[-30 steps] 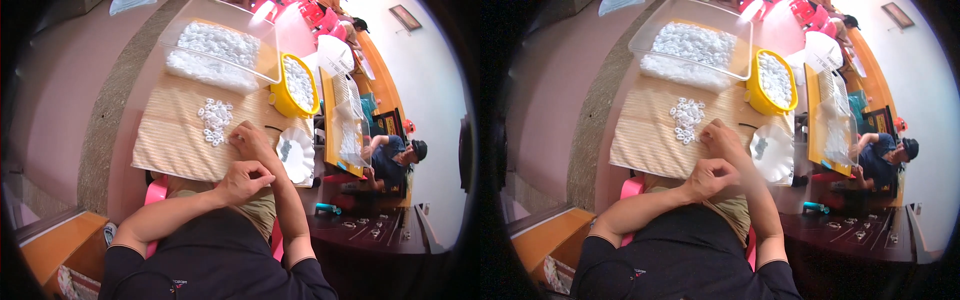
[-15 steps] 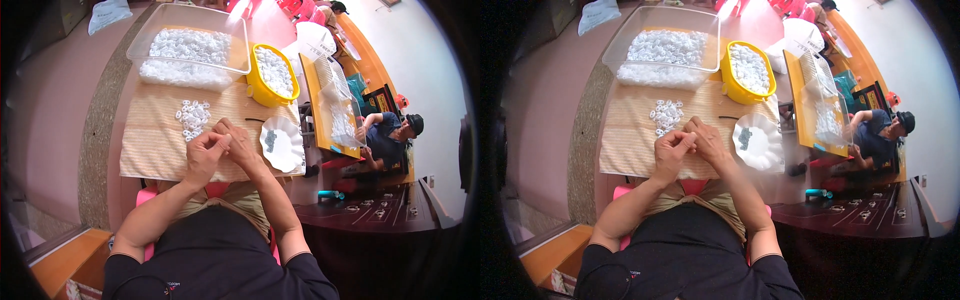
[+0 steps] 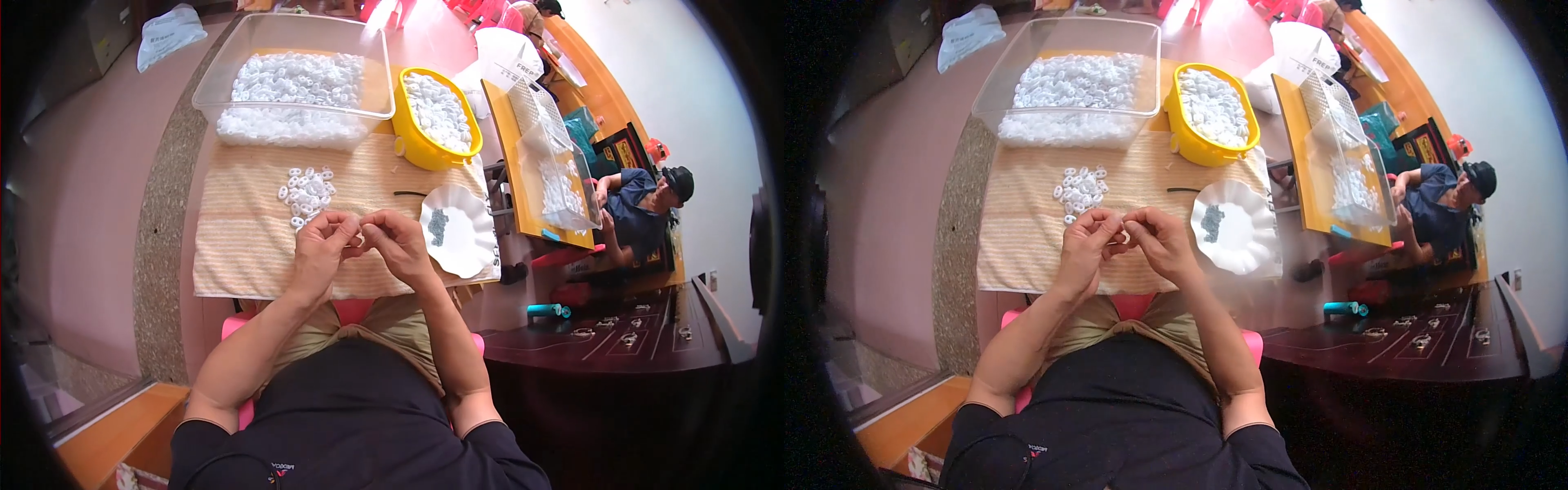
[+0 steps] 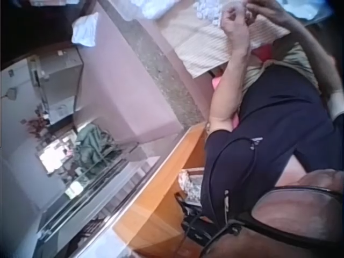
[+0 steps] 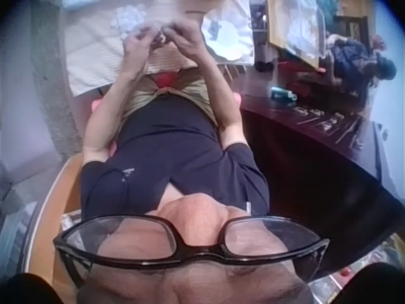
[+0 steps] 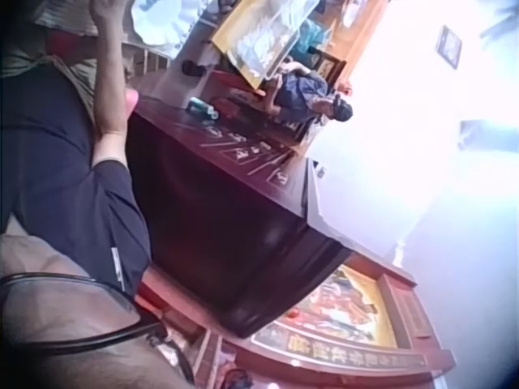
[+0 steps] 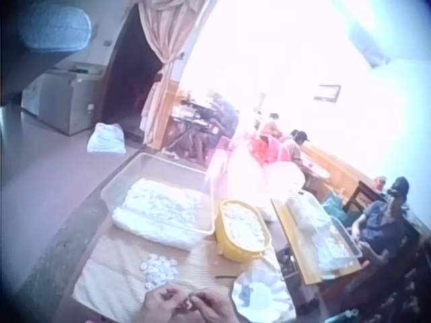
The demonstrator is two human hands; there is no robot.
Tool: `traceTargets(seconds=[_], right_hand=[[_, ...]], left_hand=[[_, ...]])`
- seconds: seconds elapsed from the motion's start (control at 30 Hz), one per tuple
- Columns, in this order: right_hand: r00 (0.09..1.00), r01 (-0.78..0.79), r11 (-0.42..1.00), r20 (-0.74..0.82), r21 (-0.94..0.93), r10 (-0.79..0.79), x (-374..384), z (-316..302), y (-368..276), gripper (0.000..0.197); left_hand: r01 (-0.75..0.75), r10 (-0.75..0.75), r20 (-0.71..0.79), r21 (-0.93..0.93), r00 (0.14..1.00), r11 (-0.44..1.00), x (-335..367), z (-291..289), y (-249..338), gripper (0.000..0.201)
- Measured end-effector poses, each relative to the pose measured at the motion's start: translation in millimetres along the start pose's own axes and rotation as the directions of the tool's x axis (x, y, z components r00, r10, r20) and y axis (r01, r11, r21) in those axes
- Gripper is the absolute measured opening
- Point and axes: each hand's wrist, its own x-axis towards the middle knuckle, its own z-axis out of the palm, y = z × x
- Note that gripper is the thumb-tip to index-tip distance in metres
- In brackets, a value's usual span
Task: Assembling small white plastic clips by inserting tiny black pins into them.
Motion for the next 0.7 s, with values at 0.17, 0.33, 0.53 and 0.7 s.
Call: traceTargets(seconds=[0.17,0.33,0.53,0.7], right_hand=[[1.0,-0.009,0.996,0.005,0.093,0.009,-4,-6,-4,0.009],[0.999,-0.053,0.974,0.002,0.221,0.054,-9,-14,-1,0.012],[0.996,-0.071,0.953,-0.024,0.296,0.082,-14,-15,6,0.011],[0.996,-0.063,0.992,-0.055,0.11,0.07,-20,-20,3,0.012]], left_hand=[[0.056,-0.06,0.116,0.034,0.991,0.998,-2,-2,3,0.013],[0.102,-0.113,0.178,0.072,0.978,0.992,-4,1,11,0.013],[0.194,-0.205,0.213,0.072,0.955,0.978,-3,1,12,0.014],[0.243,-0.235,0.259,0.004,0.937,0.97,-5,2,11,0.017]])
